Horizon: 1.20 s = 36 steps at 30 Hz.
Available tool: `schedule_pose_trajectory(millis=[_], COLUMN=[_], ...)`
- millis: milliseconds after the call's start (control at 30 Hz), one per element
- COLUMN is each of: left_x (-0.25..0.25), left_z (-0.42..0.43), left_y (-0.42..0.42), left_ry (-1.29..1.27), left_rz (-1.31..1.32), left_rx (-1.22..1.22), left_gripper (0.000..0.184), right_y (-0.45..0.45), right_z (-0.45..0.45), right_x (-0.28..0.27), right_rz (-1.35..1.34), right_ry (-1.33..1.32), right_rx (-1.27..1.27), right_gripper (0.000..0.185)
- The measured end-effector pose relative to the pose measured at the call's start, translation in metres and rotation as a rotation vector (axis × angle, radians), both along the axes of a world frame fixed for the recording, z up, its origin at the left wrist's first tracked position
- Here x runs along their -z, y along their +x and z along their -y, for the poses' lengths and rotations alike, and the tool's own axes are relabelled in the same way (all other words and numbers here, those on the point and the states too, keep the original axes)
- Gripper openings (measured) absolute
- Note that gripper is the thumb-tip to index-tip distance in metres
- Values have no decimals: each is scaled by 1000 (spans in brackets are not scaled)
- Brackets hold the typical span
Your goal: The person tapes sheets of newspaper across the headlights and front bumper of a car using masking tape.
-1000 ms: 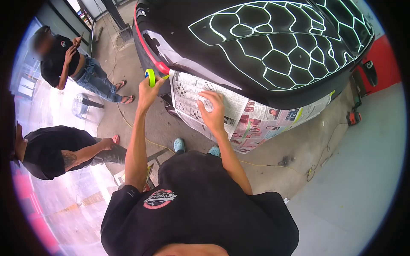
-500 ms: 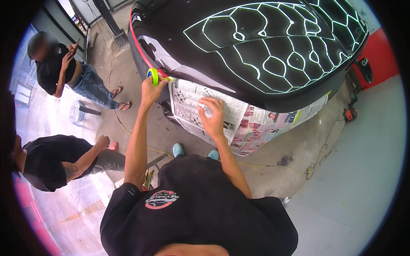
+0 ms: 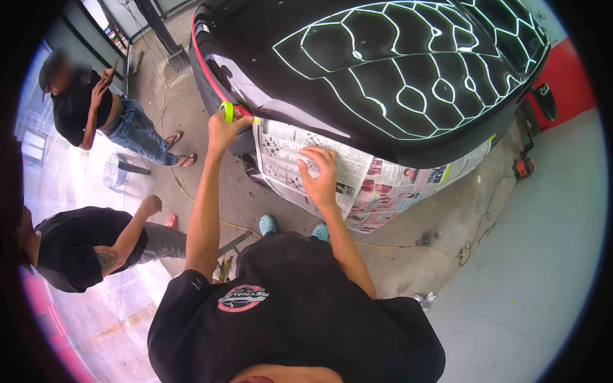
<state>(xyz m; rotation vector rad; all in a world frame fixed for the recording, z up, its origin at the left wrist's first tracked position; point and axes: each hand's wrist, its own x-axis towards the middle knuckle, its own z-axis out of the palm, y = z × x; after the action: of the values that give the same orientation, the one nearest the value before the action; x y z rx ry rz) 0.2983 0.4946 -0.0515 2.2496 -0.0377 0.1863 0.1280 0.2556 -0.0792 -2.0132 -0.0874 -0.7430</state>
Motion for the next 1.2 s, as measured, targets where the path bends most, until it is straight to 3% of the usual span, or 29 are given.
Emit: schedule_pose_trajectory(millis=[133,233,333,533,700,833,967,1100,1200], left_x=[37,30,25,64,70,77,89,84,81], left_z=[-16,-13,-7,-1,22,5,-9,9,2], left_y=[29,29,23,17,-5,8,16,6,8], left_ry=[-121,-429,-500,-763,-633,-659,-879,-647,-742], left_rz=[-98,-313,-325,-144,123,12,-34,7,-17], left_rx=[-12,85,41,-82,-85,31,-54,-152,-35], left_gripper=[69,67,37,37,34,33,30,27,32], right_y=[0,1,1,1,1,-1,-1,0,-1], right_z=[0,0,-1,-1,1,2,3,5,5], right_x=[0,0,2,5,7,6,6,7,8], right_rz=[-4,-4,8,12,21,12,5,2,9], right_ry=[-5,-16,-13,-26,-41,-22,-26,-36,-19], right_rx=[4,6,14,11,10,-4,-14,-13,-25], right_gripper=[23,24,24,24,23,22,22,22,21])
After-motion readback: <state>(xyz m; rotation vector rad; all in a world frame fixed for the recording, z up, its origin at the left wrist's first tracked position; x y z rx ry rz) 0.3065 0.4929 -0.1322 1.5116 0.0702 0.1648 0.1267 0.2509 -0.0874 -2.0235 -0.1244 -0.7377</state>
